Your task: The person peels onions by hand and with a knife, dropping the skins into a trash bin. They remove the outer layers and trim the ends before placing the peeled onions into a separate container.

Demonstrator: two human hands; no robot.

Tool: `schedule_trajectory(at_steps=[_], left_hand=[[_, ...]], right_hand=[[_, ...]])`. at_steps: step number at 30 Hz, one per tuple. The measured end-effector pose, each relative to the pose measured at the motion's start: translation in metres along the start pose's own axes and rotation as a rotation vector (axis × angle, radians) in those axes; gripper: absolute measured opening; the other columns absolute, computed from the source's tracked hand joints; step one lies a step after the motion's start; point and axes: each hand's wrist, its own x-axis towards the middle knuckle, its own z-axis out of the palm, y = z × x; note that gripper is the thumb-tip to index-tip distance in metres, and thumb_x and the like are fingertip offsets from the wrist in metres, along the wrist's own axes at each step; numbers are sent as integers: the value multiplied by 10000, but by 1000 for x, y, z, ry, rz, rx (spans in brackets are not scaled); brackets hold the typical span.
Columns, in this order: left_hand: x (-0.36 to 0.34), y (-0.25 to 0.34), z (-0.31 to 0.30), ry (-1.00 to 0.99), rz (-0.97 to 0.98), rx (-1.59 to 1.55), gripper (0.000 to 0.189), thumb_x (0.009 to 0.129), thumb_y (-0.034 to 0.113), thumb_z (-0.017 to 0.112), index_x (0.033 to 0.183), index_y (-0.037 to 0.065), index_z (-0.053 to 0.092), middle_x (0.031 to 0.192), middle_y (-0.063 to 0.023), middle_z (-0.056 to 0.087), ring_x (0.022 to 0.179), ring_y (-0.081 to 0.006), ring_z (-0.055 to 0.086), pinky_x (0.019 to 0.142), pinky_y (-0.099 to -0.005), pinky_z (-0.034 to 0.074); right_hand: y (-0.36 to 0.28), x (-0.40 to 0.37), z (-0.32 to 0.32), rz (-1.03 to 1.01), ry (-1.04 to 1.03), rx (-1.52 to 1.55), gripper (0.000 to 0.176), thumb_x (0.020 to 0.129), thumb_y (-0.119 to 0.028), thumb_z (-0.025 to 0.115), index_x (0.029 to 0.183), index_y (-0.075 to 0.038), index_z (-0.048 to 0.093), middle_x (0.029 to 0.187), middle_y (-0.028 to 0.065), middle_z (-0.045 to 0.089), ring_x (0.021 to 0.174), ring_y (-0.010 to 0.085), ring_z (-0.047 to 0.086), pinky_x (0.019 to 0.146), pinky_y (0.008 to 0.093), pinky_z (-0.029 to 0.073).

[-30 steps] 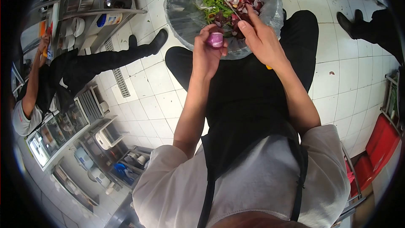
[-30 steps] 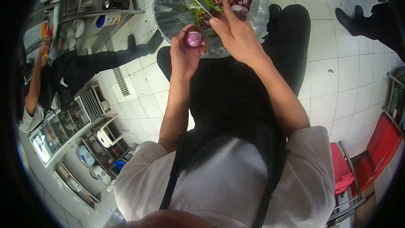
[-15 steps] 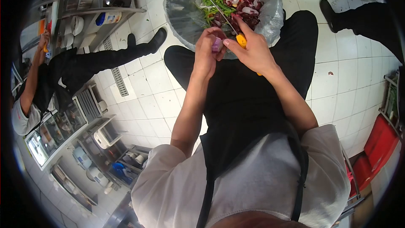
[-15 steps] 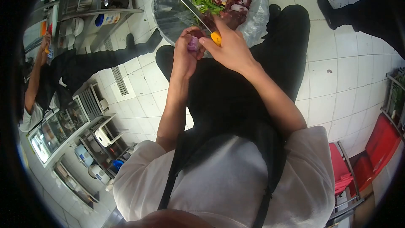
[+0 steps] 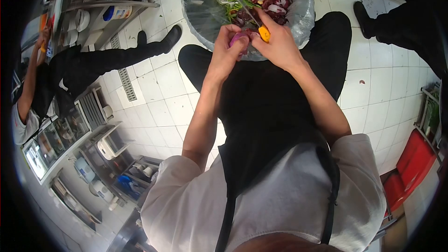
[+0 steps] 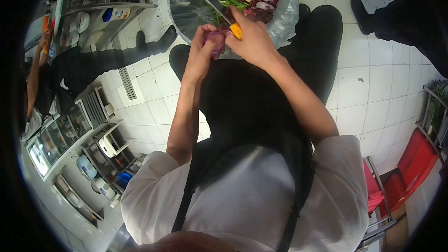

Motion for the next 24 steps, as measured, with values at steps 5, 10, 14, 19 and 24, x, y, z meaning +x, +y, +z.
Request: schedule_trajectory(at_steps=[5, 10, 14, 19, 24], left_hand=[[0, 1, 0, -68, 24, -178, 355, 913, 103, 575, 1253, 18, 520, 1193, -115, 593, 1065, -191, 591, 878, -357, 517], [8, -12, -12, -102, -23, -393, 392, 899, 46, 545, 1287, -1, 519, 1262, -129, 569, 1161, -249, 577, 998, -438, 490], [9, -18, -14, -157, -10, -522, 366, 896, 30, 542, 1259, -10, 531, 1257, -131, 571, 1154, -253, 582, 1007, -449, 481], [8, -9, -1, -19, -8, -401, 333, 935, 58, 568, 1253, -27, 519, 1188, -125, 586, 1084, -221, 604, 966, -407, 512], [7, -10, -8, -61, -5, -371, 334, 958, 117, 584, 1257, -15, 517, 1199, -124, 583, 1101, -219, 596, 968, -407, 512]], right_hand=[[0, 3, -2, 64, 54, -28, 652, 800, -148, 634, 1401, 7, 434, 933, 285, 657, 895, 457, 643, 792, 469, 513], [5, 8, -2, 65, 65, -28, 652, 812, -152, 633, 1411, 3, 427, 956, 293, 656, 905, 460, 643, 806, 466, 509], [-3, 8, -4, 132, 64, -21, 674, 832, -176, 678, 1438, -31, 421, 916, 229, 678, 829, 332, 671, 787, 381, 516], [8, 3, 3, -24, 76, 93, 690, 819, -170, 683, 1438, -40, 408, 1016, 267, 657, 976, 434, 641, 841, 414, 506], [5, 10, 0, 52, 67, 91, 685, 813, -146, 678, 1444, -89, 418, 1004, 246, 666, 965, 412, 653, 837, 409, 508]])
